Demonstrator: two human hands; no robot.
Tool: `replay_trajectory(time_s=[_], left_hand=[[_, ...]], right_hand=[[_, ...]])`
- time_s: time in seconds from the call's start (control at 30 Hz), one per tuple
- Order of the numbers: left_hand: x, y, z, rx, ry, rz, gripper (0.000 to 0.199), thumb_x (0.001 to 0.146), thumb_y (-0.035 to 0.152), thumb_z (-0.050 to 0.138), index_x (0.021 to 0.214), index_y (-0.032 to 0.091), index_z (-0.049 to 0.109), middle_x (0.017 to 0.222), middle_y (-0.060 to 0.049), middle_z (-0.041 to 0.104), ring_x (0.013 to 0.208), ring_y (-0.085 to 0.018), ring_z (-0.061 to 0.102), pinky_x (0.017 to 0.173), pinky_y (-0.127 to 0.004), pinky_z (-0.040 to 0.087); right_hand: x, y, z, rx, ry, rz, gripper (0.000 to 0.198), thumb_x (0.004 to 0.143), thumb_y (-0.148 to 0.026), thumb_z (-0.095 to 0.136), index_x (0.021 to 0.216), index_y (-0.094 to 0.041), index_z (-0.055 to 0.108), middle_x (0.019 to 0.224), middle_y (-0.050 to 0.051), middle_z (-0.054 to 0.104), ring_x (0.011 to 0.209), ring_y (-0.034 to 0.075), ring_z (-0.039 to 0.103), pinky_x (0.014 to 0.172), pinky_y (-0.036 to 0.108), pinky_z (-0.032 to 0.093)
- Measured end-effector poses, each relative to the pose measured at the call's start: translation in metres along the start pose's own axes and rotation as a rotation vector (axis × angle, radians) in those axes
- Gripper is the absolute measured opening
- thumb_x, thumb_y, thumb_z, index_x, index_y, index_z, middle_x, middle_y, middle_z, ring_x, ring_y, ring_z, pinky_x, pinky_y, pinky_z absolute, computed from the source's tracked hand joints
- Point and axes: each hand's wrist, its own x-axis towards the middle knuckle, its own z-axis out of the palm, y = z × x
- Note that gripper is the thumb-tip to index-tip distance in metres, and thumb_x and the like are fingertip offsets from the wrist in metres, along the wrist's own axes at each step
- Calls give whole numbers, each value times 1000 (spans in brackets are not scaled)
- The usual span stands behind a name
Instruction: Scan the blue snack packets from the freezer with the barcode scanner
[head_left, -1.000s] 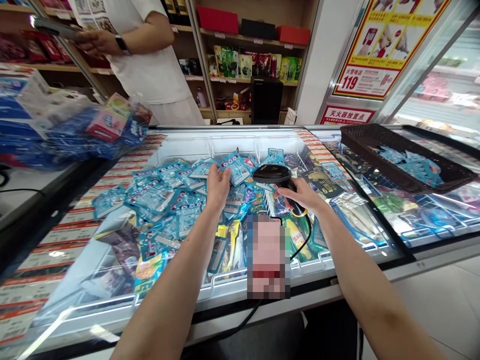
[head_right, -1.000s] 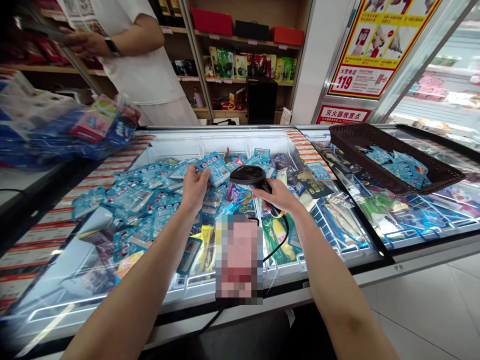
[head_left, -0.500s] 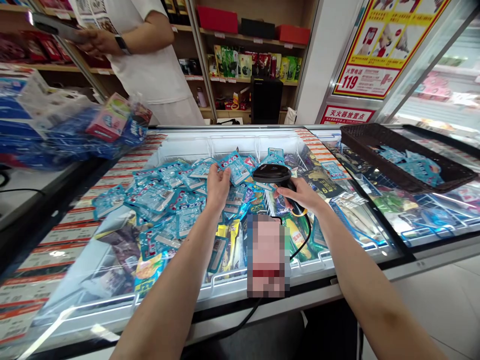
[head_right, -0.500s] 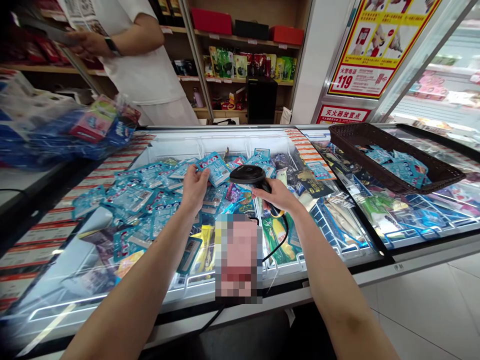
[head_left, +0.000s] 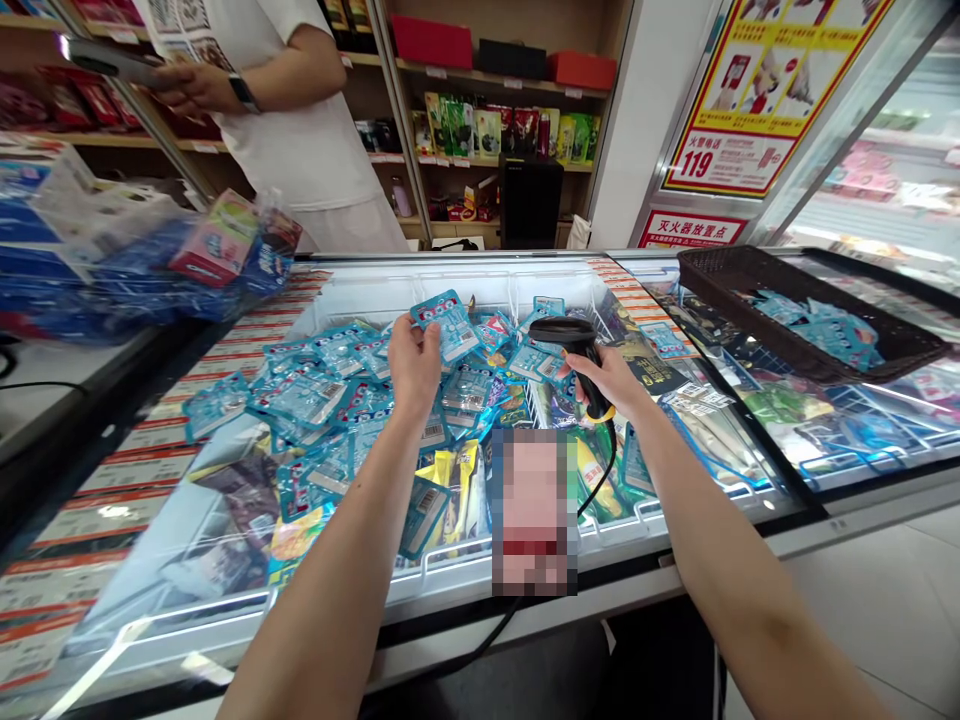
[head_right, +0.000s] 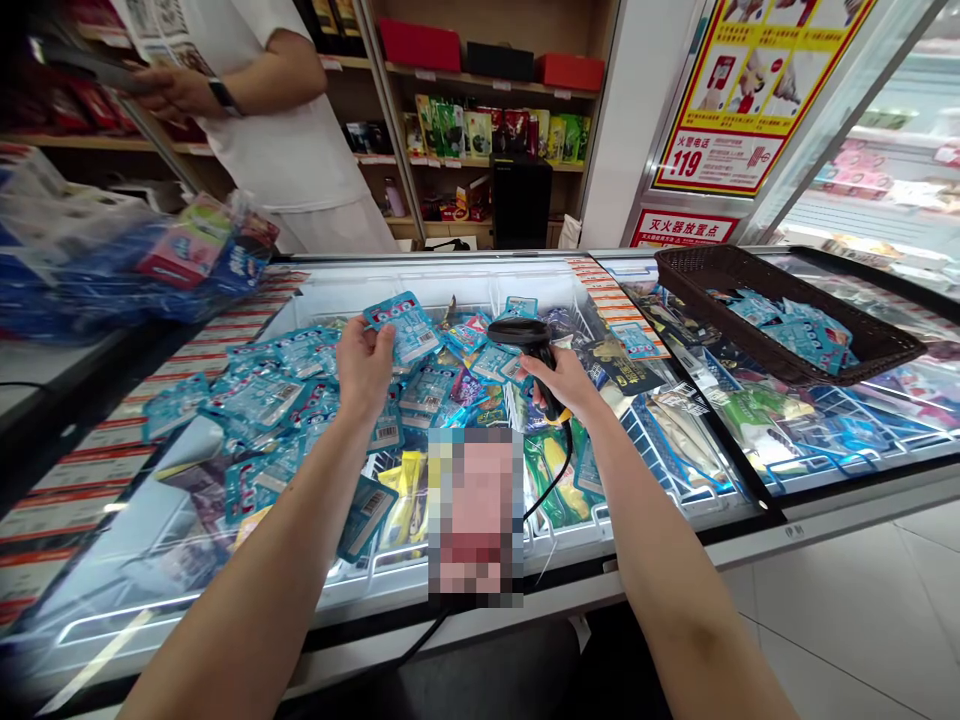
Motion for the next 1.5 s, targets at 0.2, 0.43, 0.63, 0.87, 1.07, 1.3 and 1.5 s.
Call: replay_trajectory(time_s=[0.2, 0.43, 0.63, 0.87, 1.07, 1.3, 1.5], left_hand=[[2, 1, -17, 410, 17, -25, 47, 91, 36, 46, 127, 7, 53, 71, -6, 54, 76, -25, 59, 82, -43, 48], [-5, -2, -19, 568, -28, 56, 54, 89, 30, 44, 138, 7, 44, 102, -18, 60, 103, -33, 58, 93, -49, 46], [-8, 13, -19, 691, -37, 190, 46, 87, 36, 50, 127, 12, 56, 120, -21, 51, 111, -34, 52, 95, -49, 43], [-13, 41, 9, 523, -438, 346, 37, 93, 36, 43, 117, 16, 63, 118, -12, 64, 110, -26, 58, 98, -41, 44], [-23, 45, 48, 483, -677, 325, 41, 94, 36, 41, 127, 17, 58, 132, -10, 61, 119, -25, 57, 101, -39, 45], [-20, 42, 100, 509, -604, 297, 48, 97, 41, 36, 131, 14, 56, 134, -15, 58, 124, -27, 53, 104, -39, 40], [-21, 39, 123, 678, -439, 90, 61, 80, 67, 54, 110, 15, 68, 121, -22, 59, 121, -42, 47, 97, -55, 38]], right_hand=[[8, 6, -4, 75, 105, 5, 39, 75, -52, 69, 92, -18, 62, 83, 6, 72, 42, 12, 56, 36, 26, 45], [15, 10, -8, 154, 225, 14, 40, 74, -53, 69, 92, -18, 64, 82, 6, 72, 40, 11, 55, 34, 24, 45], [16, 13, -11, 202, 189, -7, 41, 75, -54, 69, 95, -18, 64, 85, 6, 72, 43, 11, 57, 36, 23, 46], [17, 15, -13, 216, 190, -24, 42, 76, -54, 68, 95, -16, 64, 83, 6, 71, 41, 10, 56, 35, 23, 46], [17, 15, -12, 211, 189, 2, 44, 74, -56, 69, 95, -18, 61, 86, 6, 71, 42, 10, 56, 36, 23, 46], [19, 14, -12, 186, 177, 10, 47, 74, -58, 67, 97, -18, 61, 89, 7, 72, 43, 10, 56, 37, 24, 45], [16, 10, -10, 174, 163, 19, 45, 74, -58, 67, 94, -18, 60, 87, 7, 71, 43, 10, 56, 37, 24, 45]])
